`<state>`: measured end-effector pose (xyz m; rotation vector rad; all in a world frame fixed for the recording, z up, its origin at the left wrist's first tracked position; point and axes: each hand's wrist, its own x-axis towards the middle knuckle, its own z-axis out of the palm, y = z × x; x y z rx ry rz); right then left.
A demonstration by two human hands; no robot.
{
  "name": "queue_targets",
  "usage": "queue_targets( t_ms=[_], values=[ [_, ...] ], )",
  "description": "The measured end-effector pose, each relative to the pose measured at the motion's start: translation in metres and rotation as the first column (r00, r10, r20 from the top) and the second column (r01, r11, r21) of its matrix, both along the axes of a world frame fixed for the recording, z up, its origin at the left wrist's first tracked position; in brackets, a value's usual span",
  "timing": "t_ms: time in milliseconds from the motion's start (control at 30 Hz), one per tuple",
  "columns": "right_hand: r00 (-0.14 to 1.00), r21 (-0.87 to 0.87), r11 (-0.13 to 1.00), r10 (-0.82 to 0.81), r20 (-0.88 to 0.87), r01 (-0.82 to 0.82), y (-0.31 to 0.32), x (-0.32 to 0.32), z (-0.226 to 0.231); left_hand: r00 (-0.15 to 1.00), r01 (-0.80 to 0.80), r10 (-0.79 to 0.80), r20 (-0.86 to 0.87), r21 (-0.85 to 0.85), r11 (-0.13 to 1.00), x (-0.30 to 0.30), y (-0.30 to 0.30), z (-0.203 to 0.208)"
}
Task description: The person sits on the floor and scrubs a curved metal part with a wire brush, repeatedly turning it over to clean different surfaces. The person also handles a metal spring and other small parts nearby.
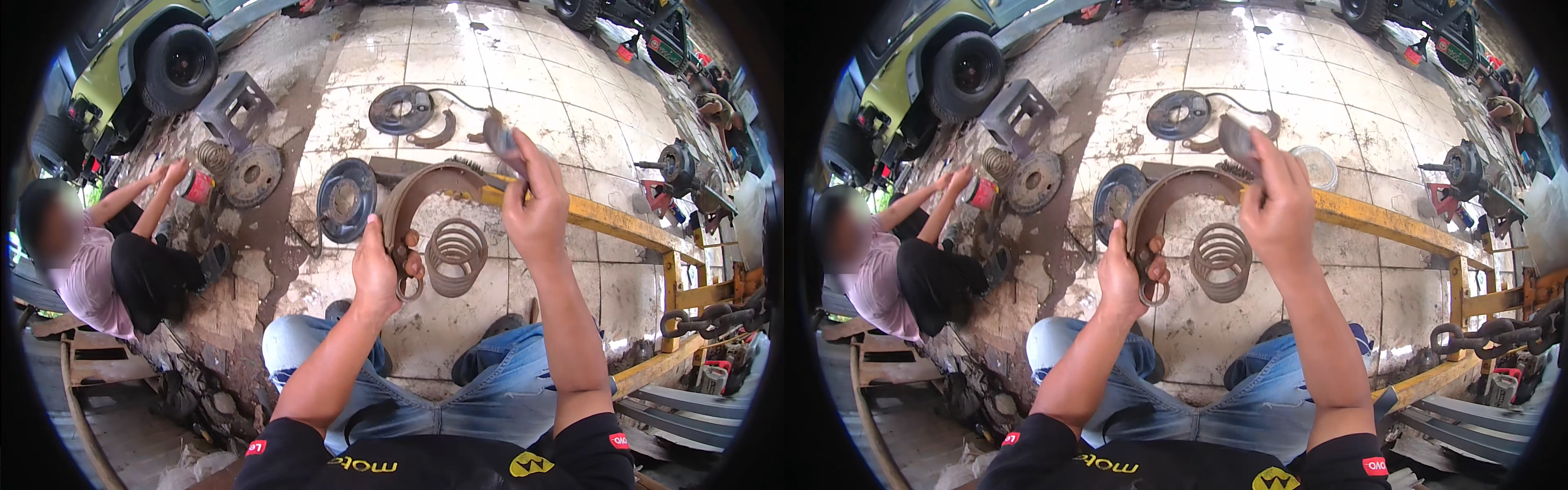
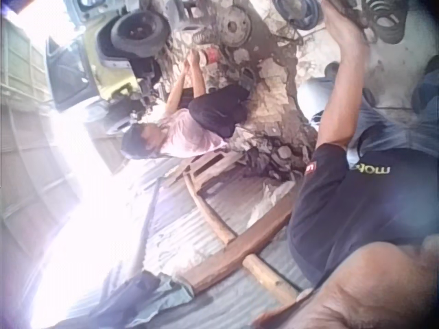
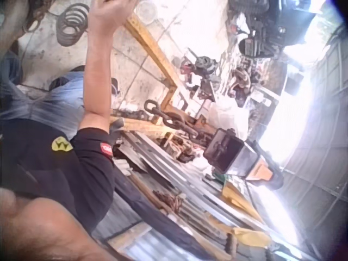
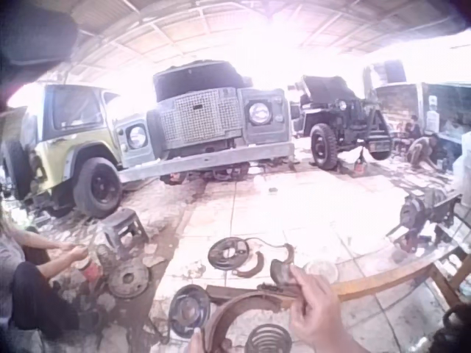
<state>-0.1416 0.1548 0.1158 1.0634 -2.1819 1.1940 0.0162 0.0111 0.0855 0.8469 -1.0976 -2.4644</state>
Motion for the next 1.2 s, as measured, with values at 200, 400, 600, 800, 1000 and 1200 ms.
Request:
queue_targets(
  t_ms=[200, 400, 600, 800, 1000, 1200],
  values=[
    [0.964, 0.211, 0.954, 0.239, -0.114, -0.212, -0.045, 0.026, -0.031, 0.995, 0.096, -0.094, 0.035, -0.068, 0.993, 0.003, -0.003, -0.001],
    [0.981, 0.187, 0.982, -0.028, 0.194, -0.009, 0.004, -0.014, -0.051, 0.995, 0.099, -0.099, 0.011, -0.056, 0.994, 0.008, -0.005, 0.001],
    [0.931, 0.031, 0.955, -0.294, 0.218, 0.294, 0.004, -0.051, 0.024, 0.996, 0.085, -0.085, 0.014, 0.018, 0.996, 0.006, -0.001, -0.001],
    [0.982, 0.054, 0.994, 0.088, 0.165, -0.098, -0.008, 0.005, -0.007, 0.998, 0.058, -0.058, 0.005, 0.065, 0.996, 0.002, -0.001, 0.0],
    [0.977, 0.266, 0.94, 0.211, 0.044, -0.215, -0.022, 0.041, -0.056, 0.991, 0.117, -0.119, 0.057, 0.039, 0.992, 0.001, 0.007, -0.009],
    [0.998, 0.383, 0.923, 0.019, 0.055, -0.039, -0.018, 0.032, -0.084, 0.986, 0.156, -0.157, 0.056, 0.019, 0.988, 0.0, 0.007, -0.011]
  ],
)
